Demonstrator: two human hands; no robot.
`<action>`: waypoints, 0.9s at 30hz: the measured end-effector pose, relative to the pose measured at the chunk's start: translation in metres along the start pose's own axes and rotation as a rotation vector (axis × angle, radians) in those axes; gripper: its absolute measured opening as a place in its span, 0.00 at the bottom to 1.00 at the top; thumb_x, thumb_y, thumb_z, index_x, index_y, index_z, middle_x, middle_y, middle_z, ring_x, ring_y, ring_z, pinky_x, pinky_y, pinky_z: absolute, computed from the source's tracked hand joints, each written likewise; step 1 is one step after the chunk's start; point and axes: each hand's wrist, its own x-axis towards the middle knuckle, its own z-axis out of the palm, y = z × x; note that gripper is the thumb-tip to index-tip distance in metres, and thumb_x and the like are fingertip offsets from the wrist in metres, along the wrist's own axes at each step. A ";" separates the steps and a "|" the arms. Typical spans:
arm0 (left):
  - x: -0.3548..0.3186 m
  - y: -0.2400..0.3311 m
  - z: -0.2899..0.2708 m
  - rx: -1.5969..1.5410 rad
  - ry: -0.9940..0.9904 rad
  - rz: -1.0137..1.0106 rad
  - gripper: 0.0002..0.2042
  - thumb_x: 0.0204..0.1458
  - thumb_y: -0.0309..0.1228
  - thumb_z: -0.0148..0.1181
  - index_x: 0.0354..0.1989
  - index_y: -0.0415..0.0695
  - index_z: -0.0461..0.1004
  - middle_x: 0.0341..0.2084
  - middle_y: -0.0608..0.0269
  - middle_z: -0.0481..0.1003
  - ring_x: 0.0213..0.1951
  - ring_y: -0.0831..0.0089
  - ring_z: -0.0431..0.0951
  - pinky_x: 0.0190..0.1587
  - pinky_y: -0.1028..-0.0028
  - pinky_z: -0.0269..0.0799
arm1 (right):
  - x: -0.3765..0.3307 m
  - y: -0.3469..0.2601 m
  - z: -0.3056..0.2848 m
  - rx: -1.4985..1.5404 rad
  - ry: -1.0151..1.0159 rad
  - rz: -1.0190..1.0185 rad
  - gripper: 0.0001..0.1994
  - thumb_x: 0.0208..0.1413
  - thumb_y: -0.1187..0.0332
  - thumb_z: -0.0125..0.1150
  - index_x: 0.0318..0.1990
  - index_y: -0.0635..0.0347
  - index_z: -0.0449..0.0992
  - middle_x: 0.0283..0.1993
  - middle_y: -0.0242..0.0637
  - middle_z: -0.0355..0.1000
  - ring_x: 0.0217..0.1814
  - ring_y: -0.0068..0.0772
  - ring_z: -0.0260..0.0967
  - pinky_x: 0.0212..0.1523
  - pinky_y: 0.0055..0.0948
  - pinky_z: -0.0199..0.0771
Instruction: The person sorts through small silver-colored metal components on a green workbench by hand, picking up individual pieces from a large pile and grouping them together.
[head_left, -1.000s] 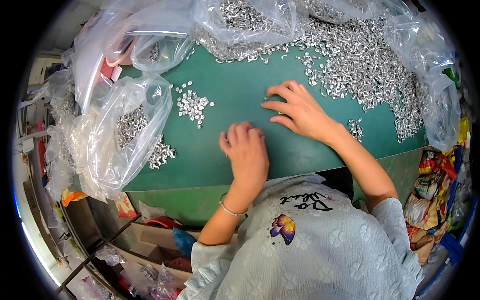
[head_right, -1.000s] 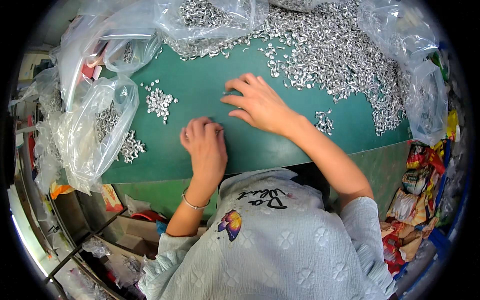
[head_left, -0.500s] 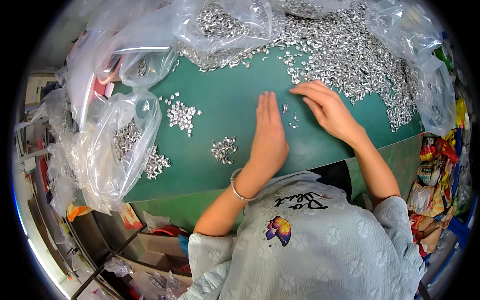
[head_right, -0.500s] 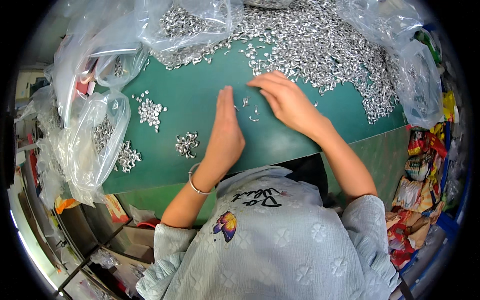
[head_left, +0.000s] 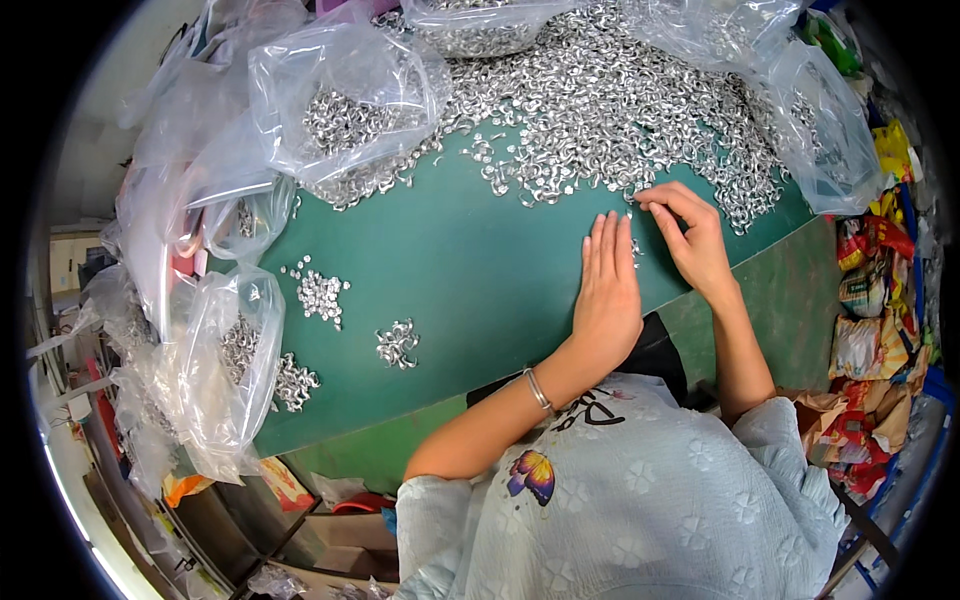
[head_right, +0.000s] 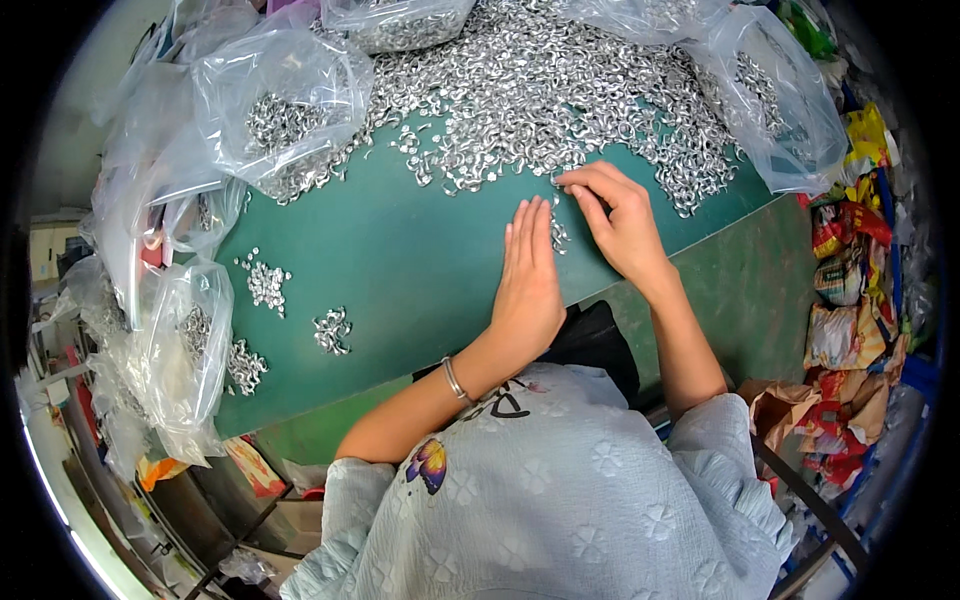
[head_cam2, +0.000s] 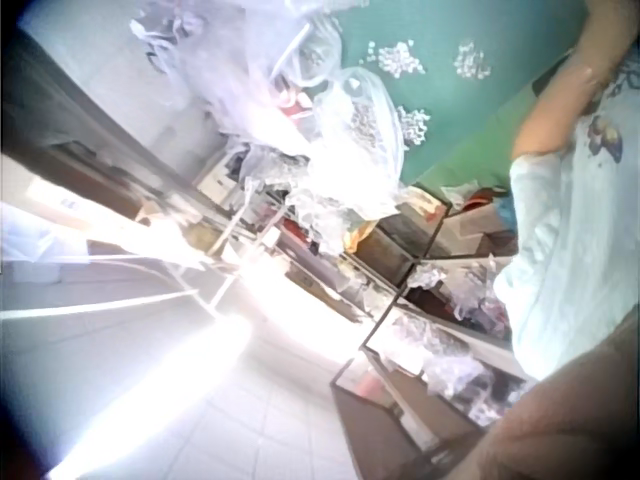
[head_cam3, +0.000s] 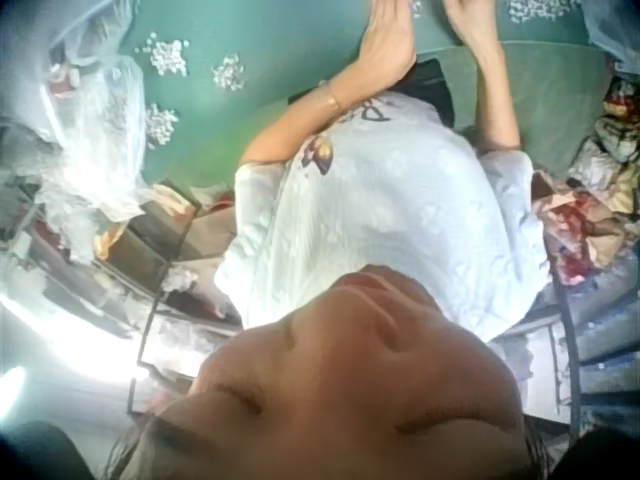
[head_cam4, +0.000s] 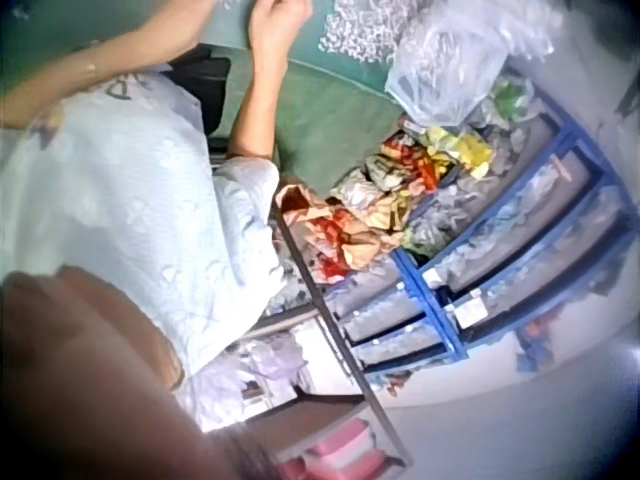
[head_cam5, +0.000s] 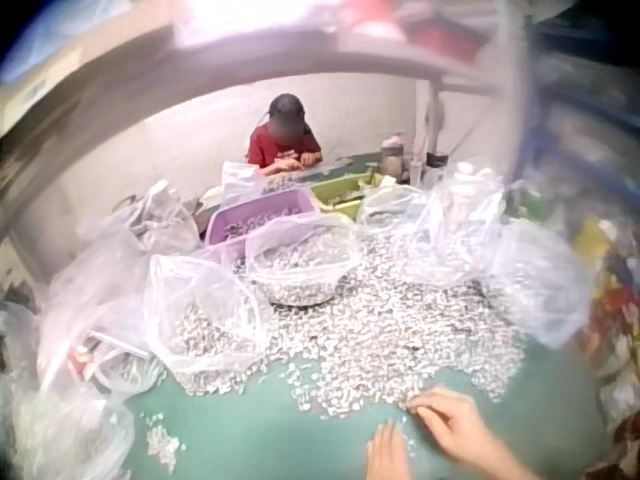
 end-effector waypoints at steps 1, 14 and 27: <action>0.003 0.002 0.004 -0.037 0.002 0.011 0.34 0.42 0.13 0.43 0.63 0.26 0.46 0.62 0.32 0.49 0.67 0.41 0.45 0.68 0.50 0.39 | 0.000 0.002 0.000 0.007 0.012 -0.023 0.07 0.55 0.80 0.53 0.38 0.66 0.77 0.33 0.38 0.72 0.32 0.31 0.69 0.33 0.24 0.67; 0.050 -0.068 -0.070 0.391 0.189 -0.015 0.29 0.49 0.33 0.63 0.60 0.45 0.61 0.62 0.50 0.55 0.65 0.41 0.51 0.61 0.38 0.46 | -0.015 -0.006 0.029 -0.323 -0.245 -0.421 0.16 0.47 0.67 0.65 0.44 0.61 0.72 0.52 0.41 0.66 0.60 0.46 0.61 0.59 0.46 0.61; 0.078 -0.082 -0.062 0.373 0.228 0.170 0.24 0.49 0.38 0.62 0.54 0.46 0.66 0.56 0.55 0.61 0.62 0.48 0.55 0.61 0.37 0.46 | -0.018 0.029 -0.015 -0.390 -0.023 -0.359 0.09 0.44 0.77 0.64 0.34 0.65 0.72 0.43 0.40 0.68 0.50 0.44 0.68 0.49 0.38 0.70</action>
